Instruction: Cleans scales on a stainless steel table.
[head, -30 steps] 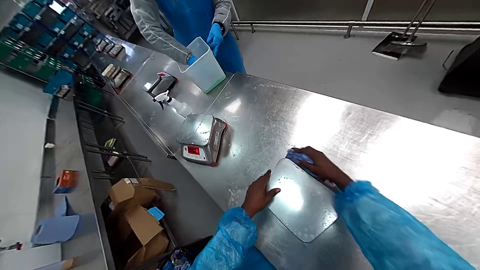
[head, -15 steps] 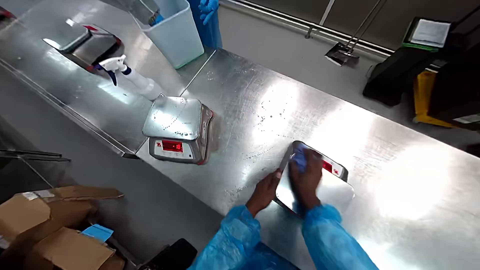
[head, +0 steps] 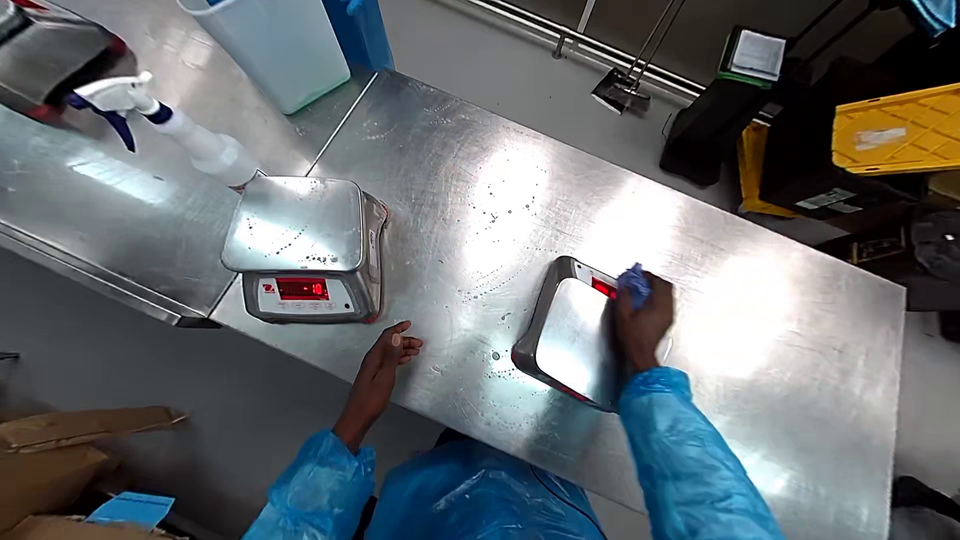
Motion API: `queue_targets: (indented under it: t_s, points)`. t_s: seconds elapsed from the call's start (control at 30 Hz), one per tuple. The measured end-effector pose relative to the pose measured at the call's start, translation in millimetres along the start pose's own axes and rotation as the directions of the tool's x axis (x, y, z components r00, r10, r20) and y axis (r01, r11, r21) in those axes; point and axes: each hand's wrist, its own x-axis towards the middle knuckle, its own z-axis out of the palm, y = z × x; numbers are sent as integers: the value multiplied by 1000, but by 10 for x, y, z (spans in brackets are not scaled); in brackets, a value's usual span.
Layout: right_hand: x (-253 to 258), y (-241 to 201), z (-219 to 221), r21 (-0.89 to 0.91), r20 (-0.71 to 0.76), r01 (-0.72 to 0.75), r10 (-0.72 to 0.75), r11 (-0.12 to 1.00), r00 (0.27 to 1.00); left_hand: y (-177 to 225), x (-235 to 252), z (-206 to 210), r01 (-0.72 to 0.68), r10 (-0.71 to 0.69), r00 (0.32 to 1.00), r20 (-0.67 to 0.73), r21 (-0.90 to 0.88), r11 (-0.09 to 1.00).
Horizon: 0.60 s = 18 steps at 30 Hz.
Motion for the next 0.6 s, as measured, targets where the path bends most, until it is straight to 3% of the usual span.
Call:
queue_targets:
  t_s: [0.1,0.17,0.3,0.37,0.43,0.5,0.6]
  points:
    - [-733,-542,21,36,160,94,-99,995,982,-86,120,193,0,-2,998,66,40,999]
    - [-1191,-476,-49,77,181,142,-154,987,971,-72,173,331,-2,-6,994,112,67,998]
    - [-692,-348,79,16,183,254,-253,967,950,277,157,588,-78,34,971,237,175,981]
    - [-315,-286,56,-18,148,229,-224,973,963,293,208,630,-186,117,952,282,232,955]
    - [-319,-4,-128,-34,69,138,-136,990,988,259,184,480,-211,142,955,259,265,941]
    - [-650,361,-365,-20,8,2,-2,1000,1000,149,67,278,-186,138,974,180,286,940]
    - [-1402,364,-547,59,-38,-112,115,992,993,1,-200,184,-109,94,993,66,278,954]
